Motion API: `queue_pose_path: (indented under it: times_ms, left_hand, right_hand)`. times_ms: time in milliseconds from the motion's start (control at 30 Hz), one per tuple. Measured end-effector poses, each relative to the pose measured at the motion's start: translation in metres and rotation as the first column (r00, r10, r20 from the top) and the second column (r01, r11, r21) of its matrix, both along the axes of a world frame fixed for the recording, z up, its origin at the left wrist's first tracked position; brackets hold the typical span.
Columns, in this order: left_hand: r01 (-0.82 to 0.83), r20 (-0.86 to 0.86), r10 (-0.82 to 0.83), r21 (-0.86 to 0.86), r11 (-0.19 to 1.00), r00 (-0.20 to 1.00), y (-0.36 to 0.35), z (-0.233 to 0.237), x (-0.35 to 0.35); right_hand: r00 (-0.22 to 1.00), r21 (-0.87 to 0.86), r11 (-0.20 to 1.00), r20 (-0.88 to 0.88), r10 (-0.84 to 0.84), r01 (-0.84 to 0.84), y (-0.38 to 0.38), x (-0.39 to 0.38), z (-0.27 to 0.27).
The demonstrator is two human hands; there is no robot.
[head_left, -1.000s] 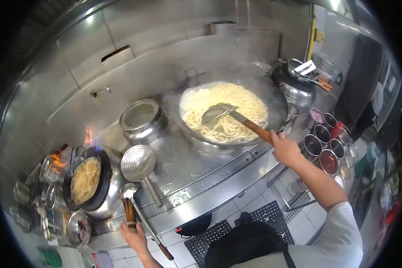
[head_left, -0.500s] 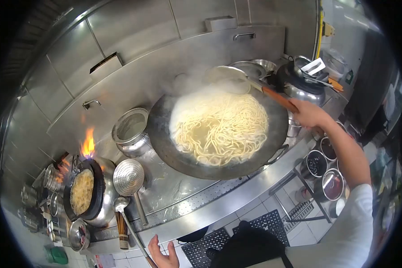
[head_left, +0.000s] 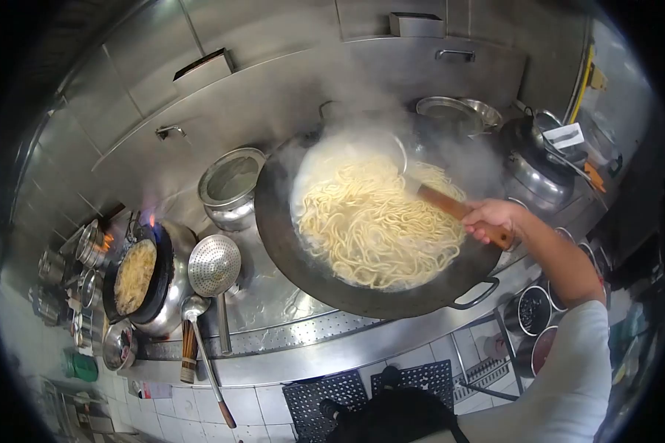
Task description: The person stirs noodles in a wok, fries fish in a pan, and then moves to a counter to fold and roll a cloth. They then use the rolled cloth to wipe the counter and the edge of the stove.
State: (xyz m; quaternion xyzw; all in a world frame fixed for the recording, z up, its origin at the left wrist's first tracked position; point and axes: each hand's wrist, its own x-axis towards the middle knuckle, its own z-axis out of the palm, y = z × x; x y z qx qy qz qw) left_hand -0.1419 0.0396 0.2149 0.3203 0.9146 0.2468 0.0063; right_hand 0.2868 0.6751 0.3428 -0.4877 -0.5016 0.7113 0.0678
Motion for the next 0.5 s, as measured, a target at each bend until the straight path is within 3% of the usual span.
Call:
queue_pose_path:
  times_ms: [67,167,367,500]
  left_hand:
    - [0.026,-0.016,-0.025,0.021,0.999,1.000,0.010,0.008,0.002]
    - [0.090,-0.042,-0.087,0.078,0.993,0.995,0.031,0.021,-0.002]
    - [0.173,-0.038,-0.169,0.127,0.977,0.985,0.044,0.027,-0.024]
    - [0.212,0.044,-0.236,0.308,0.927,0.971,0.048,0.013,-0.041]
  right_hand:
    - [0.997,-0.109,0.994,-0.076,-0.002,-0.007,-0.015,-0.018,0.000]
    - [0.989,-0.134,0.991,-0.150,-0.004,-0.016,-0.054,-0.048,0.024]
    - [0.994,-0.100,0.994,-0.092,-0.053,0.044,-0.140,-0.062,0.068]
    - [0.998,-0.016,0.998,-0.009,-0.059,0.059,-0.194,-0.060,0.083]
